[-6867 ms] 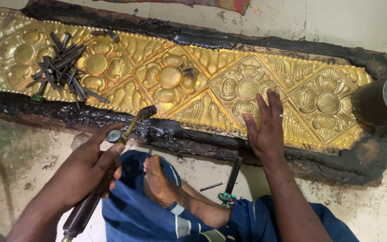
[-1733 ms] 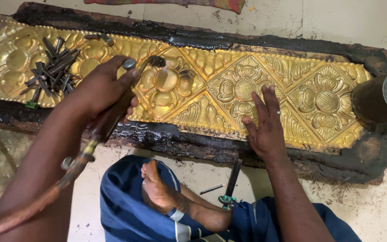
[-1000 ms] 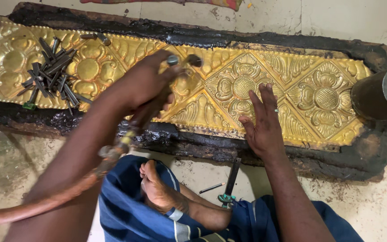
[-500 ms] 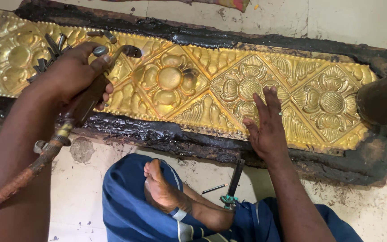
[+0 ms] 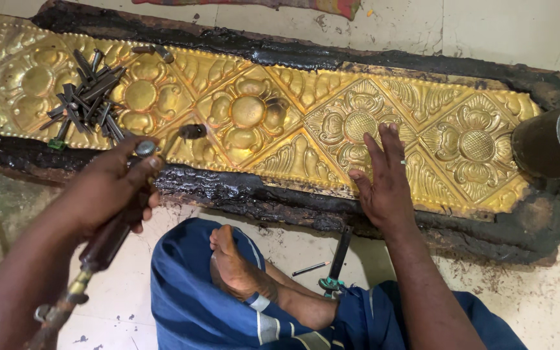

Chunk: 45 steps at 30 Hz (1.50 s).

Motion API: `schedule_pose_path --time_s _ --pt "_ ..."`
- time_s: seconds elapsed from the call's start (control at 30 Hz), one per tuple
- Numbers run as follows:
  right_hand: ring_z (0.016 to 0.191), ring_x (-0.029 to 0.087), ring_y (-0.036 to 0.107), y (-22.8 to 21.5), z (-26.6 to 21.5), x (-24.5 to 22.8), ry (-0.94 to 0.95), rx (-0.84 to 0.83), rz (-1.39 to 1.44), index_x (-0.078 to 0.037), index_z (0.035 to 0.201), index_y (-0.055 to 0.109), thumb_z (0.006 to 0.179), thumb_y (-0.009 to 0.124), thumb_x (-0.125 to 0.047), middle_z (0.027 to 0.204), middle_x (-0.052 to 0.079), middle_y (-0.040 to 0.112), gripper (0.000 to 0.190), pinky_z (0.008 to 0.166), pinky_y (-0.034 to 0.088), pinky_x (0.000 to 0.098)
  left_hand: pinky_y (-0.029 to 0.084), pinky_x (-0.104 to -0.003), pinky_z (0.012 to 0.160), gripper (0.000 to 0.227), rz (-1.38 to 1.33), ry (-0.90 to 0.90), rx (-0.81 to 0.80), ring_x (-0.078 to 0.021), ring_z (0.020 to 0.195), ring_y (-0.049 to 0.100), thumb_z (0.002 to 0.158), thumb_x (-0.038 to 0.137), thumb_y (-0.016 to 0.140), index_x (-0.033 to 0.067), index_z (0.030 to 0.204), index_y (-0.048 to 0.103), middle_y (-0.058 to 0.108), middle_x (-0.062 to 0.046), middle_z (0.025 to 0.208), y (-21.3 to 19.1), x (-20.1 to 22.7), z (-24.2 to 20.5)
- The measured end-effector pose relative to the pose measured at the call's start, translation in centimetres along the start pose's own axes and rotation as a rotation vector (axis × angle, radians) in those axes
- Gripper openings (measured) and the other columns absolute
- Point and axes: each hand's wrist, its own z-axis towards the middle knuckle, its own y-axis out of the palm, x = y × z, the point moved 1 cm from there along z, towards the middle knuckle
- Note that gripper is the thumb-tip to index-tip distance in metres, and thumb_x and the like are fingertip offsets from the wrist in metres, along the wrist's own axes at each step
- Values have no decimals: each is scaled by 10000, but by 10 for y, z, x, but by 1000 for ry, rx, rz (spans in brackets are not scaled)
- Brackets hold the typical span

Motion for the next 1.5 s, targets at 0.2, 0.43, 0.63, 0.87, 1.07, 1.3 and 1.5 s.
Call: schedule_pose_path --time_s 0.2,0.43,0.63,0.87,1.07,1.3,1.5 --pt "1594 412 246 -3 -1 -1 9 14 -1 -61 1549 447 1052 594 -406 1669 207 327 622 1301 221 559 509 -397 429 458 66 8 -89 -230 511 581 1030 314 520 276 1479 443 626 -127 678 26 -5 -21" --pt "1599 412 248 -3 0 1 0 34 14 -73 1561 437 1063 588 -408 1675 198 328 619 1307 224 561 509 -370 413 580 149 105 -181 -204 473 590 985 366 573 300 1540 417 617 -89 639 58 3 -38" --pt "1596 400 257 -4 -2 5 16 54 -23 -91 1564 439 1063 588 -414 1678 187 325 614 1304 228 563 525 -367 427 546 239 232 -201 -210 474 624 1012 400 540 268 1524 403 626 -87 627 82 39 -24" --pt "1601 409 259 -9 -2 10 16 71 -5 -104 1581 420 1084 564 -411 1685 186 325 601 1306 244 555 521 -361 437 424 154 380 -228 -210 501 617 1015 344 514 210 1414 462 642 -99 678 101 90 15" --pt "1600 410 274 -11 0 14 27 98 11 -114 1588 412 1085 578 -412 1679 183 334 608 1306 271 546 545 -385 453 426 94 310 -150 -205 554 625 1020 335 515 227 1428 459 640 -101 726 75 98 36" --pt "1604 411 266 -15 0 13 29 118 2 -118 1583 417 1083 576 -417 1679 196 339 603 1305 276 541 545 -390 456 442 100 407 -197 -212 541 639 1024 320 520 188 1441 453 662 -127 722 89 107 51" --pt "1606 408 259 -14 1 18 48 112 -1 -118 1586 416 1091 557 -434 1682 195 334 604 1308 268 542 516 -382 424 463 86 498 -335 -205 485 616 1029 318 540 148 1450 451 644 -120 677 136 128 53"
